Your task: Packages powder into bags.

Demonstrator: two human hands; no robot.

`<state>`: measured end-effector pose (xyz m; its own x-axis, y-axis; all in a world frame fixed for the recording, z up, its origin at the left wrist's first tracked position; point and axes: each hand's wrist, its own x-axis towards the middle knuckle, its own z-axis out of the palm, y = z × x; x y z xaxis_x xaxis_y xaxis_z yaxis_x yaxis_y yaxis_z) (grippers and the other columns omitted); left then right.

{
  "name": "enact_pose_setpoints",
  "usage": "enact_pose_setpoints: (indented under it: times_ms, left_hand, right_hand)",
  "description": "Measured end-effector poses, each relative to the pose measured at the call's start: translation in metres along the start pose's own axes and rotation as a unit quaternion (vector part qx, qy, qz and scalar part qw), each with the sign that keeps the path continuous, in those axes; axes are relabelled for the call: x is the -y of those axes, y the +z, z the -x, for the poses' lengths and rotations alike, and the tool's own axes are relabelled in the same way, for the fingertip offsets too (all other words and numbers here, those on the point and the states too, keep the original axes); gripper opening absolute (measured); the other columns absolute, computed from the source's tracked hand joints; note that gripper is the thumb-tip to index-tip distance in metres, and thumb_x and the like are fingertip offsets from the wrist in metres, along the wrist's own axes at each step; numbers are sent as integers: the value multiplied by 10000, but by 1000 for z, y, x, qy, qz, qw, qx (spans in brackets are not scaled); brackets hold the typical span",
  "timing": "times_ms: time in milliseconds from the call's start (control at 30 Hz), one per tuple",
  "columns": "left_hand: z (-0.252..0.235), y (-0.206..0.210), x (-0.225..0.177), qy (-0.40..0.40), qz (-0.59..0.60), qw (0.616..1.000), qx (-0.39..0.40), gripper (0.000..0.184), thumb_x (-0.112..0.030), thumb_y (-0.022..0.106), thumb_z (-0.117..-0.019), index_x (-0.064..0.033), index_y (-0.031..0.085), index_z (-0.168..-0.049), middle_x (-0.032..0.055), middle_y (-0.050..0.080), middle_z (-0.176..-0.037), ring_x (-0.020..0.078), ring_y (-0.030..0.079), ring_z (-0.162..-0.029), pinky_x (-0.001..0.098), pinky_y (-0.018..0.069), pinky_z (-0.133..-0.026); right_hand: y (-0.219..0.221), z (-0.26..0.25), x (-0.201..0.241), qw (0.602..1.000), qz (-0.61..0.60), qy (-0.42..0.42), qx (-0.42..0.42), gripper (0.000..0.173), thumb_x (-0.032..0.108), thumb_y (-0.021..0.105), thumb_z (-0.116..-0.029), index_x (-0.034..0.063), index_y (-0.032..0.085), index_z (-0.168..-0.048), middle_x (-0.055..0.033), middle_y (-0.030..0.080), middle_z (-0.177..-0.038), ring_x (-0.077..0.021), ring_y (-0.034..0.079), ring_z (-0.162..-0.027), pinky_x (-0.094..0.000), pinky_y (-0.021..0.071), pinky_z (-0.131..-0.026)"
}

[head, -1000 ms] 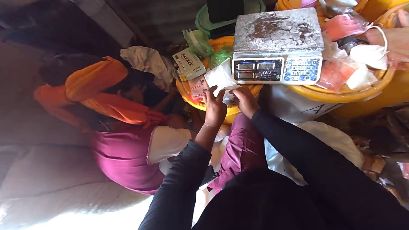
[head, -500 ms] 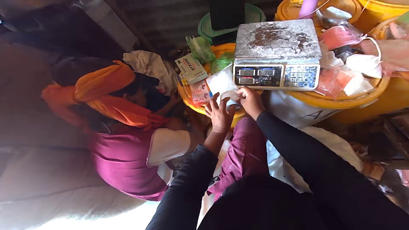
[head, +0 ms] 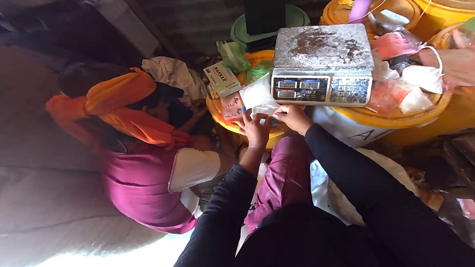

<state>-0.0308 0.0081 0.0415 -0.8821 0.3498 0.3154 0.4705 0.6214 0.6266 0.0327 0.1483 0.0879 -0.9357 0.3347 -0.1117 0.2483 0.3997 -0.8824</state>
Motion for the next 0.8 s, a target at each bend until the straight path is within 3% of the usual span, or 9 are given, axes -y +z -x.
enact_pose_setpoints:
  times_ms: [100, 233, 300, 400, 467, 633, 800]
  left_hand:
    - [1, 4, 2, -7, -10, 1000, -14, 137, -223, 712, -909, -113, 728, -989, 222, 507, -1415, 488, 399, -1329, 707, 331, -960]
    - [9, 12, 7, 44, 16, 997, -57, 476, -415, 817, -820, -111, 705, -1168, 262, 499, -1412, 522, 420, -1296, 721, 331, -950]
    - [8, 14, 7, 64, 10, 996, -59, 481, -409, 834, -816, -151, 718, -1205, 274, 493, -1418, 525, 419, -1302, 725, 316, -962]
    - [-2, 14, 9, 92, 0, 994, -54, 214, -319, 788, -881, -205, 787, -1062, 247, 547, -1373, 509, 434, -1295, 715, 327, -951]
    - [-9, 11, 11, 110, -14, 993, -45, 131, -309, 756, -904, -206, 792, -976, 228, 563, -1366, 511, 426, -1307, 729, 311, -958]
    - [-10, 11, 9, 107, -37, 993, -37, 153, -198, 677, -896, -187, 757, -1026, 244, 528, -1384, 524, 409, -1315, 744, 302, -965]
    - [-3, 14, 7, 114, -31, 993, -18, 243, -365, 740, -900, -157, 762, -1023, 289, 510, -1403, 546, 401, -1322, 760, 273, -992]
  right_hand:
    - [3, 1, -3, 999, -26, 4, -24, 183, 133, 647, -1000, 5, 727, -1103, -152, 710, -1082, -236, 655, -1043, -451, 497, -956]
    - [1, -1, -8, 997, -57, 6, -54, 150, 123, 689, -967, 15, 741, -1057, -133, 719, -1036, -223, 665, -998, -457, 510, -930]
    - [1, -1, -7, 998, -33, -14, -54, 158, 125, 668, -983, 13, 730, -1074, -140, 717, -1051, -232, 666, -1013, -457, 506, -939]
    - [4, 0, -8, 990, 76, -105, -58, 164, 91, 633, -994, -23, 729, -1061, -185, 712, -1072, -308, 651, -1097, -473, 484, -1009]
    - [8, -2, -15, 974, 146, -158, -76, 156, 80, 633, -989, -44, 725, -1016, -213, 704, -1039, -372, 638, -1095, -496, 467, -1021]
    - [9, 1, -18, 981, 134, -119, -69, 230, 131, 603, -1024, -68, 704, -1079, -242, 680, -1102, -384, 618, -1150, -499, 456, -1054]
    - [6, 1, -16, 988, 98, -91, -74, 309, 194, 582, -1045, -91, 689, -1094, -255, 679, -1129, -378, 626, -1154, -505, 459, -1049]
